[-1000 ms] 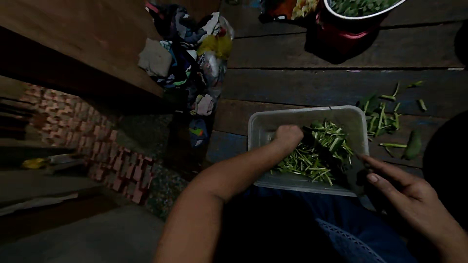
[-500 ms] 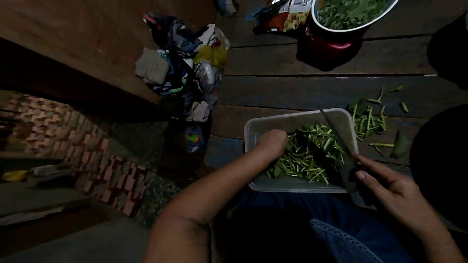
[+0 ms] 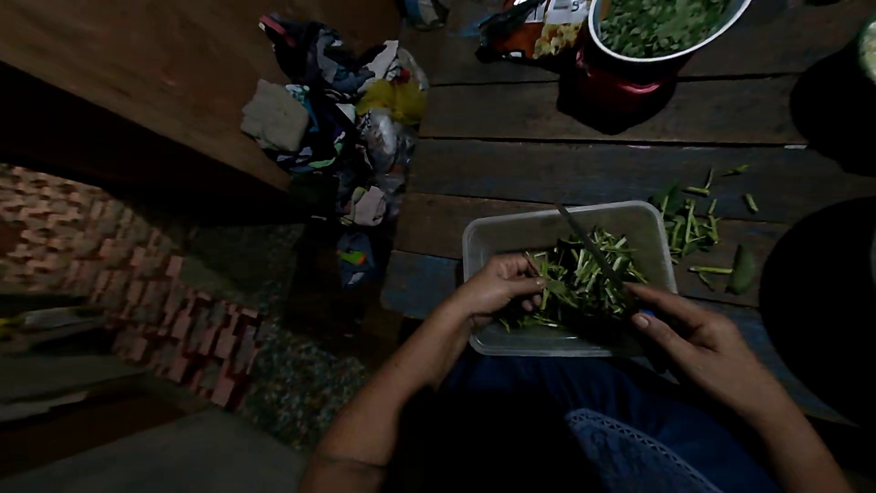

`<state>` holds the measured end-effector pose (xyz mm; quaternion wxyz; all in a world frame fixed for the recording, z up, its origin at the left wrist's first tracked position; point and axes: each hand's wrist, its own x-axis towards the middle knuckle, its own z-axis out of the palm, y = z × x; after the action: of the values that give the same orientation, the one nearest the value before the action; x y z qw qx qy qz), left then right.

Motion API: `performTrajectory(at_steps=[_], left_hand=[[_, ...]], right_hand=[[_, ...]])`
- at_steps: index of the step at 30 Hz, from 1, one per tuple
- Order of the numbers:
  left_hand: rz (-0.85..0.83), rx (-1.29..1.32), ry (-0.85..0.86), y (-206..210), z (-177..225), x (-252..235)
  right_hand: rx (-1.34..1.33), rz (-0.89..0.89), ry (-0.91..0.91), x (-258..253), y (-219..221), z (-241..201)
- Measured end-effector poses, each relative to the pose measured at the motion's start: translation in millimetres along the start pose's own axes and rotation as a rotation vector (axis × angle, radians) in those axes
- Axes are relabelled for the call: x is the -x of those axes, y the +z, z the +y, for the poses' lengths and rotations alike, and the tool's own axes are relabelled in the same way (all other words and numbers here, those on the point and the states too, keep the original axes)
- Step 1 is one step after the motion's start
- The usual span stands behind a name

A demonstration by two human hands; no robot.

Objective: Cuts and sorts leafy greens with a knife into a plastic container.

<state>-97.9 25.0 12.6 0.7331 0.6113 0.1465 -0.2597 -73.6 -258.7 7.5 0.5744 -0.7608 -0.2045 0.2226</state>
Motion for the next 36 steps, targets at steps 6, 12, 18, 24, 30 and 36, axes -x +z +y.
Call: performTrajectory(at_steps=[6, 12, 18, 24, 30, 36], left_hand=[[-0.019, 0.157, -0.003, 2, -15, 5], [0.063, 0.205, -0.003, 11, -12, 11], [0.089, 0.344, 0.018, 35, -10, 11], [0.074, 0.254, 0.065, 49, -13, 7], [0.105, 0.269, 0.05, 55, -14, 2], [0.086, 0.275, 0.079, 56, -14, 0]], right_hand=[[-0.02, -0.016, 0.01, -4, 6, -3], [-0.027, -0.021, 0.007, -4, 8, -3], [-0.163, -0.014, -0.006, -11, 23, -1], [-0.126, 0.071, -0.055, -23, 35, 1], [-0.152, 0.109, 0.002, -24, 34, 5], [-0.242, 0.135, 0.11, -21, 27, 2]])
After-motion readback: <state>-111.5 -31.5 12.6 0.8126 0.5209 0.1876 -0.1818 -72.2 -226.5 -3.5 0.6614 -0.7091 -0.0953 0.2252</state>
